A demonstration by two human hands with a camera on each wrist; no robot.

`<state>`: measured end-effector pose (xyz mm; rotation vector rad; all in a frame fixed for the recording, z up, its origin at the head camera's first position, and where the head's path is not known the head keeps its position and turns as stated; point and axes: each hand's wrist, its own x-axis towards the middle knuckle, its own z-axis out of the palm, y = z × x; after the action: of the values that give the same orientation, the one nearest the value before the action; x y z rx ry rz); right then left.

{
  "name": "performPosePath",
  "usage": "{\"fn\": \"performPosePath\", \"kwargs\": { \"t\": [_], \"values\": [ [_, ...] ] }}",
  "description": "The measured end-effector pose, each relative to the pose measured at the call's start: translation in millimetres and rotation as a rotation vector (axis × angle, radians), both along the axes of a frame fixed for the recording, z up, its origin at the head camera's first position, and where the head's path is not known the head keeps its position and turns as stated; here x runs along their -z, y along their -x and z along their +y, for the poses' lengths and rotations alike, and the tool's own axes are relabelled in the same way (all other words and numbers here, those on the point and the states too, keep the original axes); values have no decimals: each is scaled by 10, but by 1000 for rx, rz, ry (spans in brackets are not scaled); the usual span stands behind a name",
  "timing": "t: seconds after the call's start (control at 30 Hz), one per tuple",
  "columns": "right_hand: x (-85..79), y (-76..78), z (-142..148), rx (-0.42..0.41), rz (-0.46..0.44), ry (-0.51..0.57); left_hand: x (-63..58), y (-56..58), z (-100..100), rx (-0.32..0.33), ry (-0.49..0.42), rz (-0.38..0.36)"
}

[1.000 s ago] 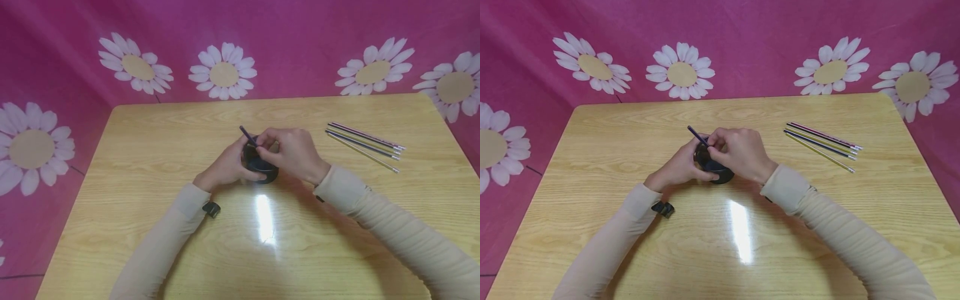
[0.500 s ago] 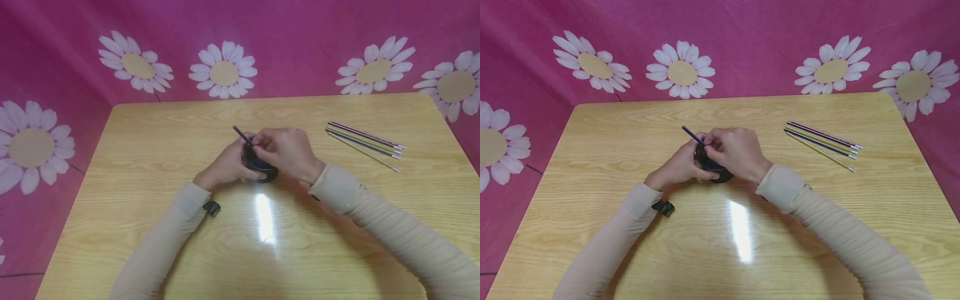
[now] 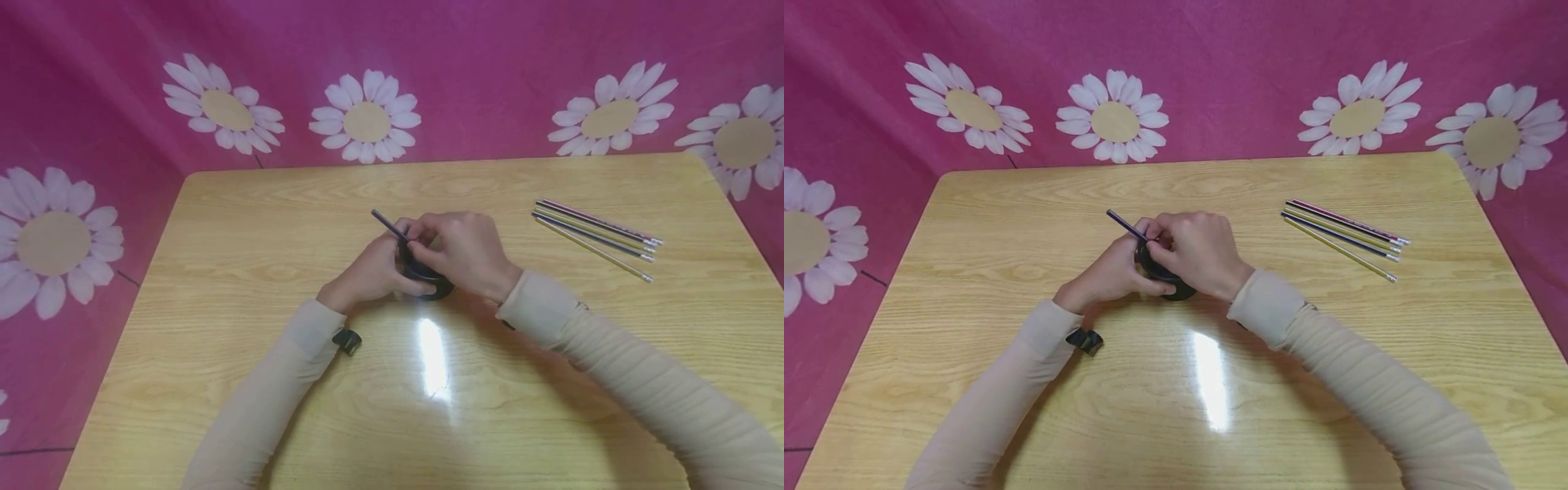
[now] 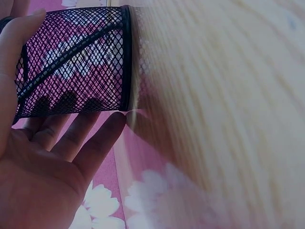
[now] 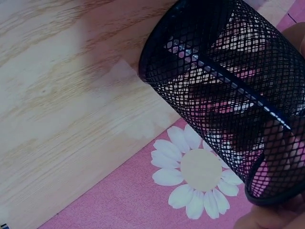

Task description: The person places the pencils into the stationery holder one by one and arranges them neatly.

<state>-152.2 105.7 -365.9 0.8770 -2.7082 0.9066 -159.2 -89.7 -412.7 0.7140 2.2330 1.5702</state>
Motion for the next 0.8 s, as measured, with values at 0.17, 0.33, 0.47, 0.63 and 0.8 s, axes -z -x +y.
{"fn": "performPosePath", "kwargs": {
  "t": [0.17, 0.33, 0.47, 0.63, 0.8],
  "values": [
    [5, -1, 5, -1, 8, 13, 5, 5, 6, -9, 14, 6],
    [22, 2, 17, -5, 9, 31, 20, 3, 6, -9, 21, 7],
    [24, 4, 37, -6, -13, 65, 33, 2, 7, -11, 17, 16],
    [-26, 8, 101, 1, -1, 113, 30, -3, 11, -22, 17, 15],
    [-91, 24, 213, 13, 68, 136, 30, 0, 13, -24, 19, 7]
  ]
}}
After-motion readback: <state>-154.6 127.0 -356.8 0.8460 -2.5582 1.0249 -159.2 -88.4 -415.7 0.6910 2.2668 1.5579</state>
